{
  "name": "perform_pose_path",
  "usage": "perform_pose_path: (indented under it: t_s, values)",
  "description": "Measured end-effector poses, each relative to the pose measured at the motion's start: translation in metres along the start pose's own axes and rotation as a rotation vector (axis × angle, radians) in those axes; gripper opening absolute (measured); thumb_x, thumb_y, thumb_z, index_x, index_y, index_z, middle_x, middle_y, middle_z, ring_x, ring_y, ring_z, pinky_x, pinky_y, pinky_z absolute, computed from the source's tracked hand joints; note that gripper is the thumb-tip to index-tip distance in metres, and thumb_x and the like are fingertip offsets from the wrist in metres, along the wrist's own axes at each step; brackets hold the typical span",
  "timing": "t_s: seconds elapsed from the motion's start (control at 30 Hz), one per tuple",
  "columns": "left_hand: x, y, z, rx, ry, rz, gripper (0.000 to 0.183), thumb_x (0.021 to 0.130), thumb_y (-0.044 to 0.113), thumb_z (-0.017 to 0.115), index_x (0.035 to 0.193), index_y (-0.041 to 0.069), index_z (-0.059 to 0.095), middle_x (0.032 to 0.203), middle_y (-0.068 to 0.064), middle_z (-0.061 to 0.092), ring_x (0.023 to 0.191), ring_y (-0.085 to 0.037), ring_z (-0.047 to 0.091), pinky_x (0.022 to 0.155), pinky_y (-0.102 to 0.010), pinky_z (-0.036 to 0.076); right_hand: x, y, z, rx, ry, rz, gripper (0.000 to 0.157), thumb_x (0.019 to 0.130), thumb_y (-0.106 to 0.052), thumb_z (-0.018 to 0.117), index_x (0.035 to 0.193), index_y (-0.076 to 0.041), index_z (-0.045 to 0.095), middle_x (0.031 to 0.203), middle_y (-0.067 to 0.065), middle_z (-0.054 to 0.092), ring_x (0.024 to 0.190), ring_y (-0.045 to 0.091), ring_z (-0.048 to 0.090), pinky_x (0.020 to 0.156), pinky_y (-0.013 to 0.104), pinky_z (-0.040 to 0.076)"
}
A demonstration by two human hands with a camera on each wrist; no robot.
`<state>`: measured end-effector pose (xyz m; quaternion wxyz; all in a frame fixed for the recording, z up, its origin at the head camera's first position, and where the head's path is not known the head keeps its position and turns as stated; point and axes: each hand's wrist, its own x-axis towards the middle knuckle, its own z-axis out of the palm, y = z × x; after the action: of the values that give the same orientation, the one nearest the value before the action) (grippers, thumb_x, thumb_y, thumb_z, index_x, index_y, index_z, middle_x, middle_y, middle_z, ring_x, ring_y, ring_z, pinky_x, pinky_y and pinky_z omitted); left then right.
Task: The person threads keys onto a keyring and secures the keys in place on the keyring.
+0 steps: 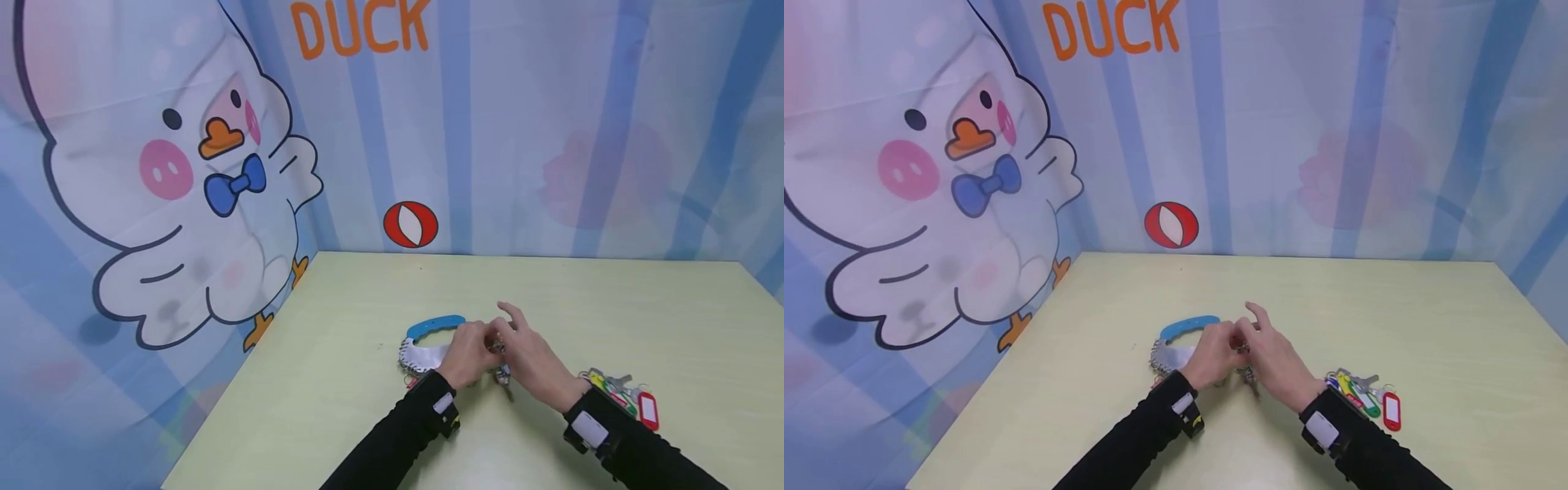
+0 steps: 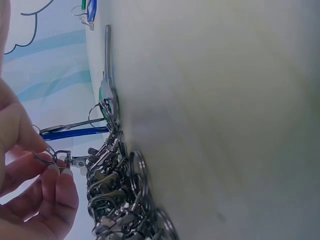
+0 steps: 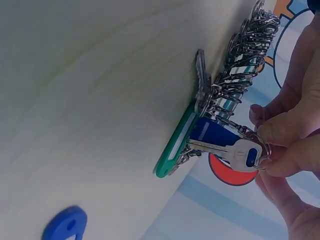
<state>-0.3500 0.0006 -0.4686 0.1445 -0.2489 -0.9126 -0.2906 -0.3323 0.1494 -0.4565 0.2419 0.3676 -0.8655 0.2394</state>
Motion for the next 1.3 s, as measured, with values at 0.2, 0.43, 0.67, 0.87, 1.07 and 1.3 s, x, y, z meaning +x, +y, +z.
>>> perform_pose_path:
  t_s: [0.2,0.43,0.67,0.87,1.07,1.3]
  values:
    - [0.000,-0.002,0.003,0.016,-0.001,0.033,0.011,0.080,0.019,0.076,0.083,0.012,0.068,0.067,0.004,0.061,0.061,-0.001,0.044,0.057,-0.009,0.031,0.001,0.005,0.003,0.092,0.064,0.056,0.041,0.072,0.022,0.060,0.102,-0.005,0.053,0.131,0.027,0.039,0.101,0.039,0.063,0.064,0.030,0.055]
    - [0.005,-0.001,-0.001,0.041,0.042,0.069,0.009,0.081,0.015,0.072,0.073,0.012,0.074,0.063,0.005,0.063,0.060,-0.001,0.046,0.057,-0.008,0.031,0.004,0.008,0.004,0.203,0.093,0.158,0.038,0.068,0.025,0.064,0.092,-0.001,0.050,0.112,0.020,0.045,0.098,0.035,0.061,0.068,0.028,0.058]
    - [0.001,-0.003,0.002,0.008,0.060,0.007,0.007,0.082,0.014,0.072,0.076,0.011,0.074,0.065,0.004,0.064,0.061,-0.001,0.044,0.056,-0.009,0.032,0.002,0.004,0.010,0.194,0.164,0.219,0.033,0.067,0.023,0.066,0.078,-0.004,0.052,0.087,0.009,0.050,0.081,0.024,0.062,0.066,0.029,0.058]
    - [-0.002,-0.004,0.003,-0.004,0.058,0.020,0.006,0.083,0.012,0.070,0.078,0.010,0.073,0.067,0.003,0.063,0.062,-0.001,0.045,0.057,-0.009,0.033,0.000,0.001,0.013,0.188,0.190,0.268,0.031,0.068,0.023,0.066,0.078,-0.004,0.053,0.089,0.009,0.049,0.083,0.024,0.062,0.068,0.032,0.058]
    - [-0.003,-0.004,0.003,-0.036,0.009,0.007,0.008,0.079,0.005,0.070,0.085,0.008,0.073,0.077,-0.001,0.067,0.068,-0.002,0.052,0.060,-0.008,0.038,-0.002,0.005,0.015,0.219,0.176,0.344,0.030,0.069,0.024,0.064,0.080,-0.002,0.054,0.097,0.013,0.048,0.090,0.029,0.062,0.074,0.033,0.058]
    - [0.001,-0.006,0.001,-0.156,-0.045,-0.079,0.009,0.075,-0.002,0.071,0.082,0.005,0.071,0.080,-0.004,0.065,0.070,-0.003,0.055,0.062,-0.011,0.043,-0.003,0.019,0.010,0.164,0.072,0.373,0.023,0.072,0.019,0.062,0.080,-0.002,0.062,0.094,0.012,0.057,0.087,0.026,0.062,0.074,0.035,0.057]
